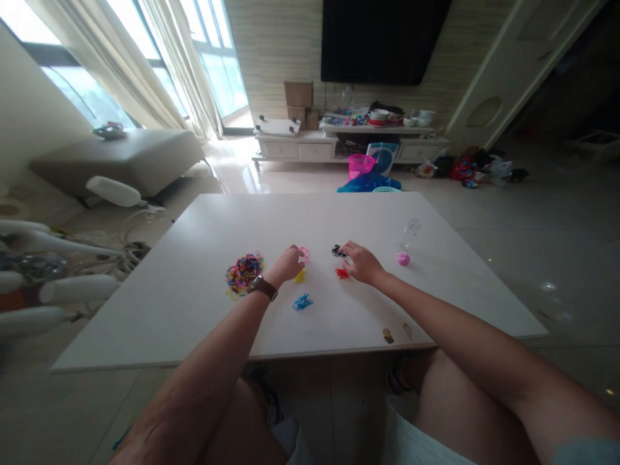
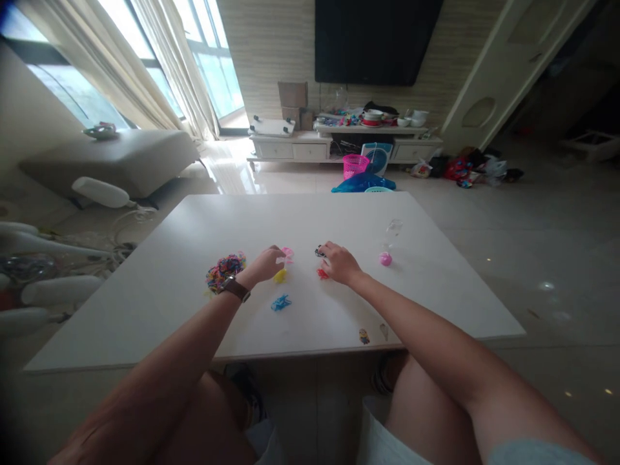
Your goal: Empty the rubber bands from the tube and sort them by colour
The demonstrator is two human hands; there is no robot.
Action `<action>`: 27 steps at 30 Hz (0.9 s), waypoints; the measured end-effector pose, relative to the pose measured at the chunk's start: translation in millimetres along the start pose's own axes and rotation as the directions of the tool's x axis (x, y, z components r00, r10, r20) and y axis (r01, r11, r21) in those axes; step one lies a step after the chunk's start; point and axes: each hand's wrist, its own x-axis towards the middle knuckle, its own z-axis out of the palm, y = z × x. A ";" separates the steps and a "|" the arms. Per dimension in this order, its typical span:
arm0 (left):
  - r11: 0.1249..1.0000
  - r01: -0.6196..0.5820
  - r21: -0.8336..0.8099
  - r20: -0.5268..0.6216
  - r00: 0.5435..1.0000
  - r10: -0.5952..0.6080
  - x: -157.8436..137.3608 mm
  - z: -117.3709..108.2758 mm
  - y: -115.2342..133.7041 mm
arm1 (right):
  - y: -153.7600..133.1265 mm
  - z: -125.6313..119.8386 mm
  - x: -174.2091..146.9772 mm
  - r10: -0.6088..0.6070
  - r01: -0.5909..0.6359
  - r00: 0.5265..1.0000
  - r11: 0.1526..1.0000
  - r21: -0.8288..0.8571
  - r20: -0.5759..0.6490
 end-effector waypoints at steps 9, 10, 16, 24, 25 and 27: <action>0.985 -0.154 0.077 0.089 0.985 0.147 -8.8 7.9 -0.5 | -2.6 1.5 0.2 -0.054 0.055 0.998 0.998 -0.035 0.031; 0.984 -0.140 0.109 0.100 0.987 0.129 -9.8 10.5 -1.9 | -2.3 1.4 -0.1 -0.055 0.057 0.998 0.998 -0.040 0.035; 0.979 -0.032 0.203 0.085 0.996 0.015 -7.4 17.2 -15.6 | 0.2 -1.2 -1.6 -0.033 0.036 0.998 0.998 -0.051 0.052; 0.997 -0.028 0.068 0.064 0.998 0.023 -0.5 6.8 -26.8 | -2.1 -3.9 -6.5 -0.030 0.034 0.997 0.998 -0.051 0.074; 0.997 -0.014 0.082 0.080 0.997 0.007 -1.7 7.8 -27.1 | -2.3 -3.5 -6.9 -0.032 0.036 0.997 0.998 -0.049 0.075; 0.993 0.017 0.113 0.101 0.994 -0.028 -4.9 10.6 -26.1 | -2.6 -2.7 -7.2 -0.036 0.040 0.996 0.998 -0.044 0.077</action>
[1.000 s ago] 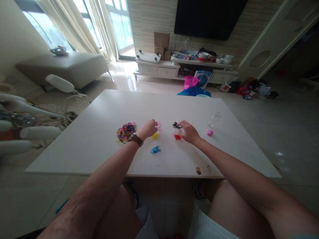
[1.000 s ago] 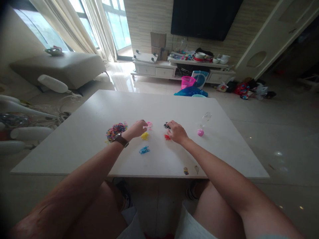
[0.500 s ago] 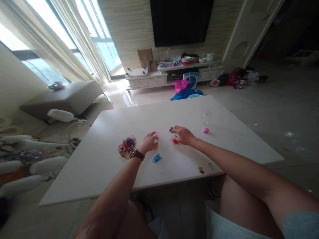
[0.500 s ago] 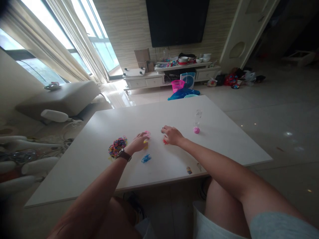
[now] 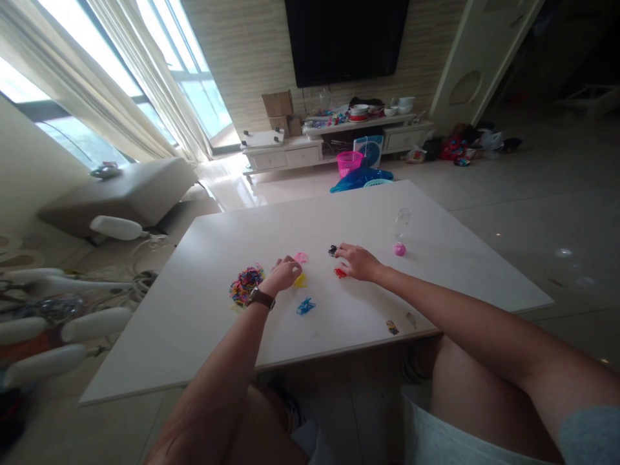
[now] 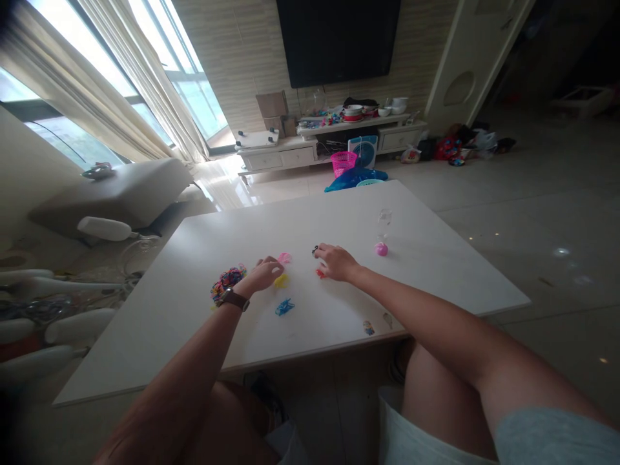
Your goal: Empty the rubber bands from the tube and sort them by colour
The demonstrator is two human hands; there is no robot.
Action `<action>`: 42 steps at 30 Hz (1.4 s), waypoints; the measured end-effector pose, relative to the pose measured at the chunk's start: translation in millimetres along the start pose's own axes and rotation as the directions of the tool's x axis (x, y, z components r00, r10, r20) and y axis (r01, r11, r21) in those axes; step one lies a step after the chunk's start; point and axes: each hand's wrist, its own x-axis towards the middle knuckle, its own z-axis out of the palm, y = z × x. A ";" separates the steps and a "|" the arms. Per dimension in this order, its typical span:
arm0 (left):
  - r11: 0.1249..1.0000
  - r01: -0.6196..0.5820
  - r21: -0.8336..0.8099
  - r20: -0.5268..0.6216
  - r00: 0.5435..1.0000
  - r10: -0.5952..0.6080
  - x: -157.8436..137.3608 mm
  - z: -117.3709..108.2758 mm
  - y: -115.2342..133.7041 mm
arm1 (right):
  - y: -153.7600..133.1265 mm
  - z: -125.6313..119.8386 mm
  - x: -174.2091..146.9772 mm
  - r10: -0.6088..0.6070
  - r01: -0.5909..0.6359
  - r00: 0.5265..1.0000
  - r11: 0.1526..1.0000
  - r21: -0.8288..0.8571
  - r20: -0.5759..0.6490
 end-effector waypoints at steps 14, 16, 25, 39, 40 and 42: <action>0.963 0.186 -0.197 -0.152 0.964 -0.217 -23.1 -72.5 -23.8 | -2.5 -8.0 -4.7 -0.024 0.024 1.000 0.999 0.048 0.001; 0.930 0.285 -0.232 -0.178 0.927 -0.329 -37.2 -85.2 -39.1 | -2.2 -10.1 -6.5 -0.044 0.044 0.999 0.996 0.074 -0.002; 0.892 0.443 -0.095 0.041 0.897 -0.441 -79.9 -61.8 -79.5 | -5.2 -16.0 -10.9 -0.128 0.122 0.991 0.980 0.155 0.027; 0.905 0.407 -0.127 -0.083 0.904 -0.419 -83.1 -58.1 -83.8 | -16.3 -16.1 -5.4 -0.210 0.199 0.975 0.972 0.126 0.078; 0.906 0.398 -0.143 -0.083 0.907 -0.412 -83.3 -60.3 -83.1 | -15.9 -15.9 -5.4 -0.209 0.199 0.975 0.972 0.125 0.078; 0.908 0.387 -0.162 -0.090 0.911 -0.404 -83.7 -63.9 -80.7 | -15.0 -15.8 -5.5 -0.205 0.195 0.976 0.973 0.124 0.076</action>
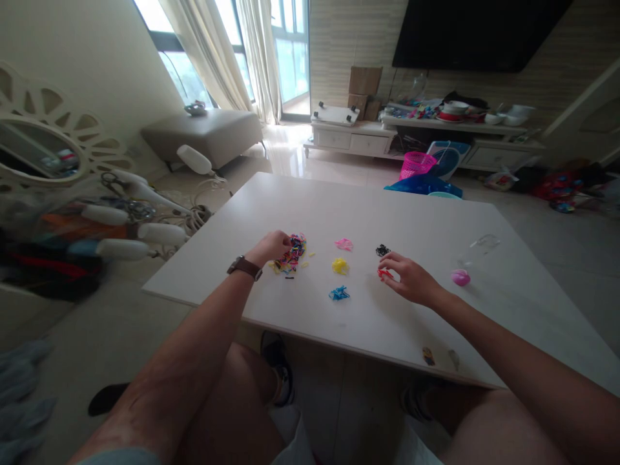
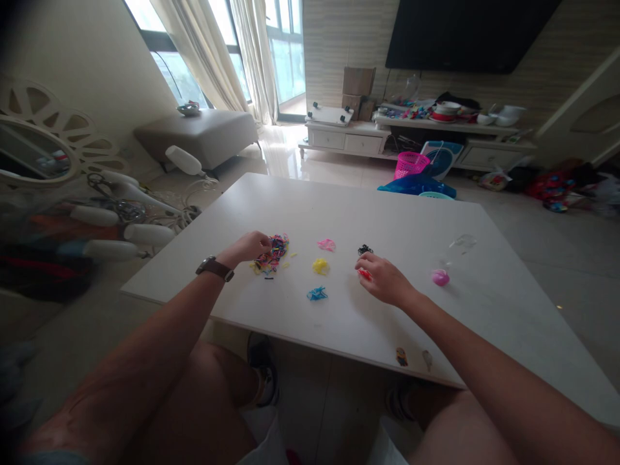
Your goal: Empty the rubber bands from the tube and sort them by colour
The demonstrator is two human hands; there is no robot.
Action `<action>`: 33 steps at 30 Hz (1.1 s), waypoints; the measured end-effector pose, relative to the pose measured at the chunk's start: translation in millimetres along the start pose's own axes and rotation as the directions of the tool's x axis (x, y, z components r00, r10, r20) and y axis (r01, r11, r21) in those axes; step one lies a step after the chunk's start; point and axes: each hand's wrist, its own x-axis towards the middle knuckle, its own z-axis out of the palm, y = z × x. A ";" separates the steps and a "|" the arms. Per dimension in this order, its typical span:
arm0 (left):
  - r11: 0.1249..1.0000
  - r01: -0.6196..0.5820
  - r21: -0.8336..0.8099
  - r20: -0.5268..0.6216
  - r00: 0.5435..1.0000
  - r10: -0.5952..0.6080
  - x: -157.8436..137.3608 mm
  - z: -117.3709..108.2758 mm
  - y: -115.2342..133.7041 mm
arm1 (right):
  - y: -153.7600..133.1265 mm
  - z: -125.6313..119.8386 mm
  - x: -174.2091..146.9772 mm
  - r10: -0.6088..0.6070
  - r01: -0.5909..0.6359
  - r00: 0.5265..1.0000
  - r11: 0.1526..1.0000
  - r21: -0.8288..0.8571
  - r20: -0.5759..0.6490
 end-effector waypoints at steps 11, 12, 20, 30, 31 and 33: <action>0.996 -0.005 -0.092 -0.016 1.000 0.003 -2.8 -2.1 8.6 | 2.7 -3.0 0.5 -0.019 0.019 1.000 1.000 -0.003 0.005; 0.995 -0.010 -0.099 -0.018 1.000 0.008 -2.9 -1.9 9.4 | 3.2 -3.3 0.4 -0.020 0.020 1.000 1.000 0.000 0.000; 0.997 -0.013 -0.075 -0.010 1.000 0.012 -2.2 -1.8 11.0 | 1.3 -6.1 -0.1 -0.018 0.018 1.000 1.000 0.008 0.009; 0.996 -0.032 -0.079 -0.043 0.999 0.029 -1.8 5.3 15.7 | 2.1 -6.8 -0.1 -0.013 0.012 0.999 1.000 0.008 0.039; 0.996 -0.036 -0.080 -0.050 0.998 0.032 -1.6 6.8 16.6 | 3.4 -6.7 -0.2 -0.016 0.016 0.999 1.000 0.008 0.033; 0.995 -0.047 -0.089 -0.069 0.997 0.041 -0.9 9.8 18.1 | 5.9 -6.5 -0.4 -0.023 0.022 1.000 1.000 0.014 0.021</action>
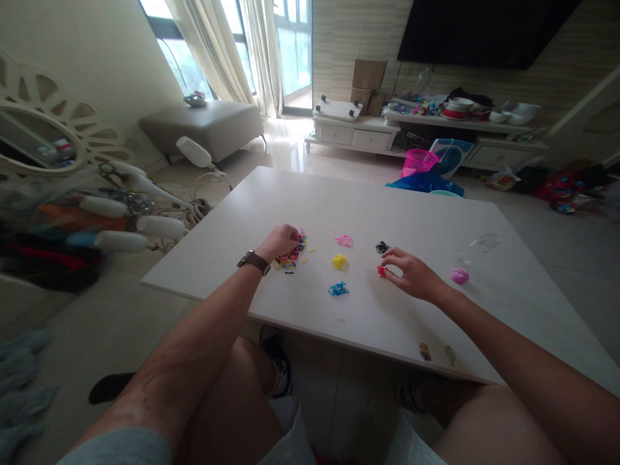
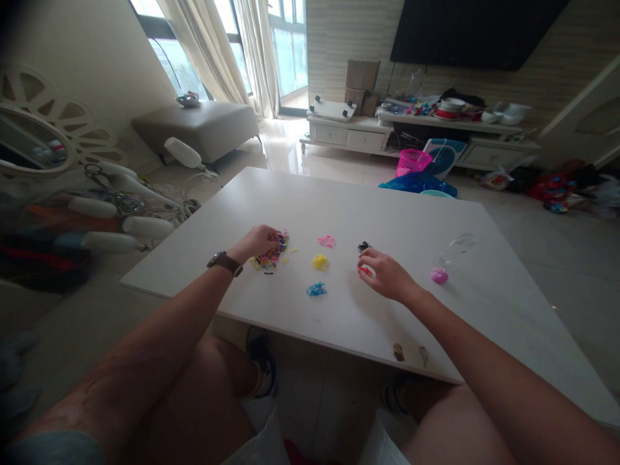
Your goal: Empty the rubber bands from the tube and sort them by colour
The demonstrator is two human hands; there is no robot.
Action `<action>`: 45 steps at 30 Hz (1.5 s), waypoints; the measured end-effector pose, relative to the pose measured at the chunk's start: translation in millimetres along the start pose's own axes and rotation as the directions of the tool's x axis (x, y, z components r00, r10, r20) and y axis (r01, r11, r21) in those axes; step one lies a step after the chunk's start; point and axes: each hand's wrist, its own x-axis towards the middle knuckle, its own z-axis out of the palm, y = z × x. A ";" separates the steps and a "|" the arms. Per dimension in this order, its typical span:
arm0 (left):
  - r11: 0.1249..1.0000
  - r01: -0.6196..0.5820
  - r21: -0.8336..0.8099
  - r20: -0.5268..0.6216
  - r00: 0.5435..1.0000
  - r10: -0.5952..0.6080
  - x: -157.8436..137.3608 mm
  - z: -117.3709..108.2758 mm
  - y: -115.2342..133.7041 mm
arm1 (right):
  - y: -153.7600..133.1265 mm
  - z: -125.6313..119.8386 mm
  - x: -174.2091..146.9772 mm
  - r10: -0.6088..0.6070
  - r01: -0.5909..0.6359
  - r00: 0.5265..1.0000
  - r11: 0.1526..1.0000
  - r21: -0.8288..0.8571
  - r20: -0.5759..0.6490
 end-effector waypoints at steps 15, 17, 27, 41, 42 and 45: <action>0.999 -0.013 0.045 -0.006 1.000 0.013 11.6 14.3 -1.4 | -1.4 -1.6 -0.8 -0.004 0.003 1.000 1.000 0.008 0.001; 0.997 -0.028 0.072 -0.009 1.000 0.028 12.7 16.9 -2.7 | -2.0 -1.9 -0.8 -0.005 0.005 1.000 1.000 0.011 0.001; 0.993 -0.075 0.096 -0.036 0.996 0.079 11.7 32.1 -2.2 | -4.8 -2.9 -0.6 -0.006 0.005 1.000 1.000 0.015 0.021; 0.985 -0.024 0.170 0.049 0.999 0.016 8.3 31.8 2.1 | -6.8 -3.9 -0.9 -0.041 0.040 0.998 0.999 0.013 0.048; 0.986 -0.022 0.167 0.048 0.999 0.014 7.7 30.8 2.8 | -7.0 -4.1 -0.8 -0.044 0.043 0.998 0.999 0.014 0.049; 0.987 -0.017 0.157 0.049 0.999 0.010 6.6 26.1 5.0 | -7.6 -4.6 -0.7 -0.044 0.043 0.998 0.999 0.018 0.055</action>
